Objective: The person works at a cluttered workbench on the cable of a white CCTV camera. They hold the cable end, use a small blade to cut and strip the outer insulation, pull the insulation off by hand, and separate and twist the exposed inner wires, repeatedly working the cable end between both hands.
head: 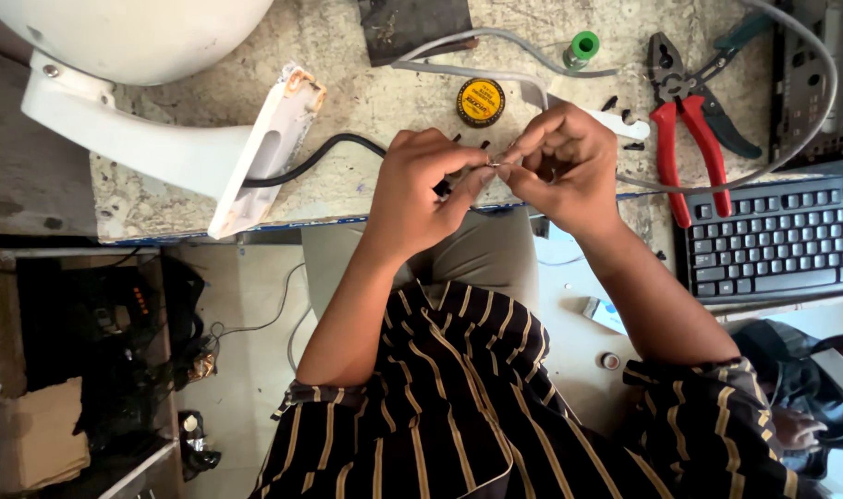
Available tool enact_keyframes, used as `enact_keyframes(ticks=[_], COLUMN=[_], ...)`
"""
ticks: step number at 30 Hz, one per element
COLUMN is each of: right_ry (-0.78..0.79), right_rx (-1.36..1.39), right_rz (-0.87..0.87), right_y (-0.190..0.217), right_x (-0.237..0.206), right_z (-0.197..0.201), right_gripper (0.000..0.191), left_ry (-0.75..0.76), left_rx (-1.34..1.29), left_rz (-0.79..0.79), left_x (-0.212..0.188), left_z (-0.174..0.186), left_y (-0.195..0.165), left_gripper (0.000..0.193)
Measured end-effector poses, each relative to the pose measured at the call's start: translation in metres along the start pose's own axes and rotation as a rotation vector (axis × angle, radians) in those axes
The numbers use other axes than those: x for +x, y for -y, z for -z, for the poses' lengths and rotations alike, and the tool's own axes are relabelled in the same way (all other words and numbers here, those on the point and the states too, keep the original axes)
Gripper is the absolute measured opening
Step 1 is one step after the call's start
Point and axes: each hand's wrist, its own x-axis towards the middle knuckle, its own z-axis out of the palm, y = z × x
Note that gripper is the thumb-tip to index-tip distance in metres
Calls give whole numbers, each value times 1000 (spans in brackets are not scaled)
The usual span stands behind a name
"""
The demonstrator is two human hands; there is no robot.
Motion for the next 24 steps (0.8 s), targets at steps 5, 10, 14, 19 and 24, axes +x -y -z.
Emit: enact_keyframes(ticks=[5,10,14,19,24], right_ry=[30,61,91,75,76], right_rx=[-64,-196,-230,-285,-332], right_rz=[-49,6,32,42,74], right_y=[3,10,15,15,17], right_x=[1,3,4,4,5], right_z=[0,-3,-4,-6,-9], right_gripper=[16,17,16,9,5], left_ry=[-7,-16,-19,-1,7], left_rx=[0,-9,-26,15,14], left_rz=[29,35,27,4,3], left_x=[-1,-3,-4,-3,-2], left_z=[1,2,2,3,3], left_y=[2,2,3,2,0], left_gripper=[12,12,11,12,12])
